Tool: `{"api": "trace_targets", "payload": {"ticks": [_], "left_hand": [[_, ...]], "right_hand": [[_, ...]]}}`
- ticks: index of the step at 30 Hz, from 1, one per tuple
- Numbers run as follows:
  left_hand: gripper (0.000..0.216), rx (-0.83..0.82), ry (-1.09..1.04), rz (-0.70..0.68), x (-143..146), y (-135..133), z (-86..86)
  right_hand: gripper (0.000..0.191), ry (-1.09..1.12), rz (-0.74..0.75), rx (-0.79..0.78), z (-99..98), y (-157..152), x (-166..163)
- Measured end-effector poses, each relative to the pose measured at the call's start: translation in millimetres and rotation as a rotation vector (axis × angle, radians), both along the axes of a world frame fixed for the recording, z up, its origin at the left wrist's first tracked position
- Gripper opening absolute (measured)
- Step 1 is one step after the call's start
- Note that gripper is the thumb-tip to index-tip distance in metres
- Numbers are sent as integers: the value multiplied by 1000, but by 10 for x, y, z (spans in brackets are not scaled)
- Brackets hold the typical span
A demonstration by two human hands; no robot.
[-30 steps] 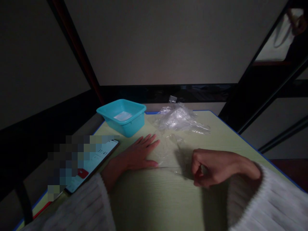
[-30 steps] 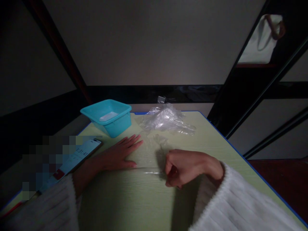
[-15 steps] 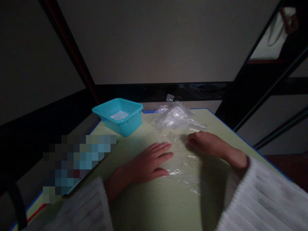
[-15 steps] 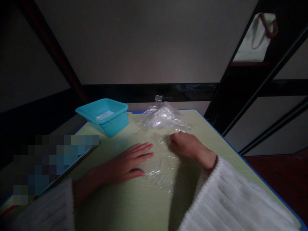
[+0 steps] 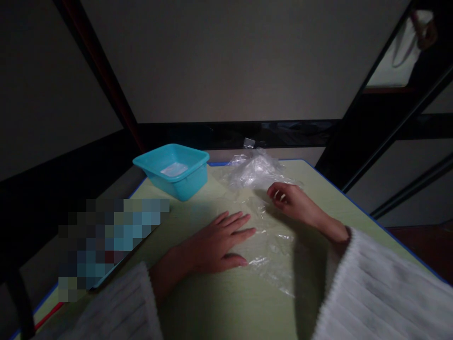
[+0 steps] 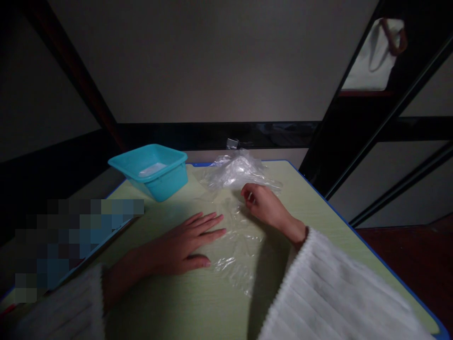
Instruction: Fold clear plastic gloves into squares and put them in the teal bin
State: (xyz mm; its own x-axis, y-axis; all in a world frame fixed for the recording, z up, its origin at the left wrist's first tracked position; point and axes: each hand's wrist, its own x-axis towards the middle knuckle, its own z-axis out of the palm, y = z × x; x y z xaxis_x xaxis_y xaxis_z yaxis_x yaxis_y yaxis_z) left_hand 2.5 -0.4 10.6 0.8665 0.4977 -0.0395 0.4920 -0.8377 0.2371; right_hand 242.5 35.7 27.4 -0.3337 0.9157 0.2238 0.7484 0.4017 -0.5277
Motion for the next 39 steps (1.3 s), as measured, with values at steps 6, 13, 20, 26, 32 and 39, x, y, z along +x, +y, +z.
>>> {"api": "trace_targets", "payload": {"ticks": [6, 13, 20, 26, 32, 39], "left_hand": [[52, 85, -89, 24, 17, -25, 40], [56, 77, -53, 201, 18, 31, -50], [60, 24, 0, 223, 15, 29, -62], [61, 29, 24, 226, 24, 15, -45], [61, 32, 25, 224, 27, 3, -41], [61, 21, 1, 227, 24, 1, -48]], "right_hand": [[29, 47, 49, -51, -88, 111, 122], [27, 28, 66, -27, -183, 79, -77], [31, -131, -123, 232, -65, 74, 48], [34, -189, 20, 235, -25, 15, 29], [38, -194, 189, 149, -78, -25, -94], [28, -359, 54, 287, -77, 31, -31]]}}
